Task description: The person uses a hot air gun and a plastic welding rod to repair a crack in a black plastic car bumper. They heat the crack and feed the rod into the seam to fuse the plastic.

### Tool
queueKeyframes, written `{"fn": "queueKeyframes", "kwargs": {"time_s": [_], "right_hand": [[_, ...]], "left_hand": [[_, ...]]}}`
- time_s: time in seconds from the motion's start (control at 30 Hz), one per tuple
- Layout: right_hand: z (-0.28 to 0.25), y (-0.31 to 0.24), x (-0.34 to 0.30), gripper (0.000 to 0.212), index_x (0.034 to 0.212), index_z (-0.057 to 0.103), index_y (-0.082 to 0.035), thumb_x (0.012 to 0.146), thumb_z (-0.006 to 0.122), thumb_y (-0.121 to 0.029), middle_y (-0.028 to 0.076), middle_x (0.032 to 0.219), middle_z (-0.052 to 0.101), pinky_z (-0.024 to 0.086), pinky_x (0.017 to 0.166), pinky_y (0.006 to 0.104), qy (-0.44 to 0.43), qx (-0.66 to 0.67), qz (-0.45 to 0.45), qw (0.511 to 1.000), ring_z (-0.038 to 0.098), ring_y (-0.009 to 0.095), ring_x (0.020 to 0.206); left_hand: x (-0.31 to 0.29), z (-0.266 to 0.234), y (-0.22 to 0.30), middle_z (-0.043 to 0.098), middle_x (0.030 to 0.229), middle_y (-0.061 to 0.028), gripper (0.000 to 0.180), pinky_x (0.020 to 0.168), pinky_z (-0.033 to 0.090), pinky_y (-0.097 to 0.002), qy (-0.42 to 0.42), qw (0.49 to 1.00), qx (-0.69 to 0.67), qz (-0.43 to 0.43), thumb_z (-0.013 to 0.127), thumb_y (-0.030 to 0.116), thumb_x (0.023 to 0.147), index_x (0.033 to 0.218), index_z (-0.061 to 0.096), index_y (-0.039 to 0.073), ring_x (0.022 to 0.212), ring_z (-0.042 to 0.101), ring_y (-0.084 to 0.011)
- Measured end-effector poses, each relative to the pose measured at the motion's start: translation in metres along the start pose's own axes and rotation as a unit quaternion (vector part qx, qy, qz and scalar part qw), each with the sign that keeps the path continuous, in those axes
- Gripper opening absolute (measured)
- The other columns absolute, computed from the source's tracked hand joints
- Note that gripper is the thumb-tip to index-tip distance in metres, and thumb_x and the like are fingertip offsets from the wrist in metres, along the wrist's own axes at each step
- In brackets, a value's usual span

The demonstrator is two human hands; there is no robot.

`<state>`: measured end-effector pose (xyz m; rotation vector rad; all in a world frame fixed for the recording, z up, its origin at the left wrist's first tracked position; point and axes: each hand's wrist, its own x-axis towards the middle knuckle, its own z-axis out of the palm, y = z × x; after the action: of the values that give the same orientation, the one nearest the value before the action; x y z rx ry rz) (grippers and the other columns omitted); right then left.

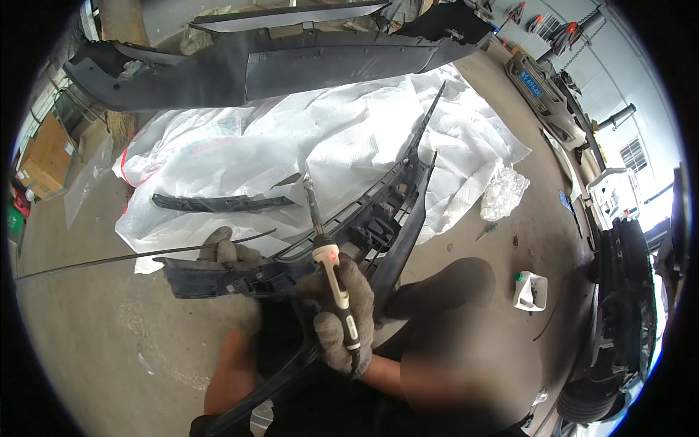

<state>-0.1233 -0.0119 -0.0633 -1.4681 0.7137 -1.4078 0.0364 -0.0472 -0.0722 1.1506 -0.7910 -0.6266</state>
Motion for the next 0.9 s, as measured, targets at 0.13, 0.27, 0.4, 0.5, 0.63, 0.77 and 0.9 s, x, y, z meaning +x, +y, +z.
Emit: {"fn": "queueKeyframes", "kwargs": {"time_s": [0.13,0.27,0.4,0.5,0.63,0.77,0.9], "right_hand": [[-0.006,-0.005,-0.007,0.07,0.145,0.027,-0.007,0.091,0.064,-0.031,0.015,0.115,0.058,0.047,0.088,0.0353,-0.033,-0.103,0.026,0.994,0.056,0.021,0.102],[0.002,-0.014,-0.005,0.063,0.138,0.039,-0.001,0.088,0.069,-0.023,0.018,0.115,0.06,0.046,0.091,0.0414,-0.053,-0.071,-0.025,0.996,0.057,0.03,0.108],[-0.003,-0.008,-0.003,0.071,0.136,0.043,-0.006,0.074,0.075,-0.018,0.021,0.119,0.053,0.051,0.081,0.0423,-0.057,-0.104,0.023,0.993,0.058,0.037,0.102],[-0.009,-0.023,0.012,0.07,0.135,0.044,-0.005,0.074,0.075,-0.016,0.022,0.115,0.053,0.051,0.076,0.0411,-0.025,-0.144,-0.001,0.989,0.059,0.037,0.093],[-0.024,-0.024,0.035,0.07,0.135,0.046,-0.007,0.076,0.076,-0.028,0.02,0.118,0.055,0.055,0.076,0.0394,-0.087,-0.18,-0.041,0.979,0.063,0.031,0.095],[-0.116,-0.017,0.08,0.065,0.14,0.039,-0.003,0.084,0.067,-0.021,0.018,0.117,0.059,0.057,0.073,0.0345,0.025,-0.267,-0.203,0.942,0.064,0.024,0.09],[-0.196,-0.038,0.114,0.049,0.139,0.039,-0.002,0.097,0.052,-0.022,0.017,0.109,0.063,0.055,0.076,0.0321,0.105,-0.307,-0.129,0.937,0.066,0.02,0.087]], "left_hand": [[-0.004,0.006,-0.005,0.053,0.075,-0.0045,0.031,0.059,0.046,-0.0302,0.015,0.973,-0.197,-0.117,0.049,0.022,0.099,0.121,0.05,0.0,0.065,0.052,-0.0152],[-0.004,0.001,-0.008,0.05,0.07,-0.0003,0.029,0.062,0.049,-0.0285,0.034,0.975,-0.199,-0.097,0.051,0.02,0.099,0.119,0.052,0.0,0.063,0.049,-0.0117],[-0.004,-0.003,-0.01,0.046,0.068,0.0017,0.027,0.064,0.048,-0.0259,-0.002,0.989,-0.129,-0.075,0.05,0.017,0.099,0.119,0.051,-0.001,0.063,0.047,-0.0098],[0.005,0.013,-0.013,0.038,0.064,0.0042,0.029,0.054,0.04,-0.0231,-0.042,0.948,-0.258,-0.182,0.041,0.017,0.102,0.121,0.048,-0.003,0.055,0.04,-0.0074],[0.039,-0.011,-0.035,0.03,0.059,0.0059,0.035,0.051,0.038,-0.0258,-0.108,0.978,-0.145,-0.099,0.039,0.014,0.102,0.13,0.042,-0.004,0.049,0.035,-0.007],[0.066,0.006,-0.028,0.03,0.059,0.0065,0.043,0.05,0.037,-0.0265,-0.152,0.956,-0.228,-0.109,0.044,0.017,0.101,0.134,0.036,-0.008,0.048,0.035,-0.0084],[0.085,-0.002,-0.034,0.031,0.06,0.0065,0.047,0.05,0.037,-0.0269,-0.213,0.934,-0.272,-0.09,0.049,0.02,0.099,0.134,0.036,-0.008,0.049,0.037,-0.0086]]}}
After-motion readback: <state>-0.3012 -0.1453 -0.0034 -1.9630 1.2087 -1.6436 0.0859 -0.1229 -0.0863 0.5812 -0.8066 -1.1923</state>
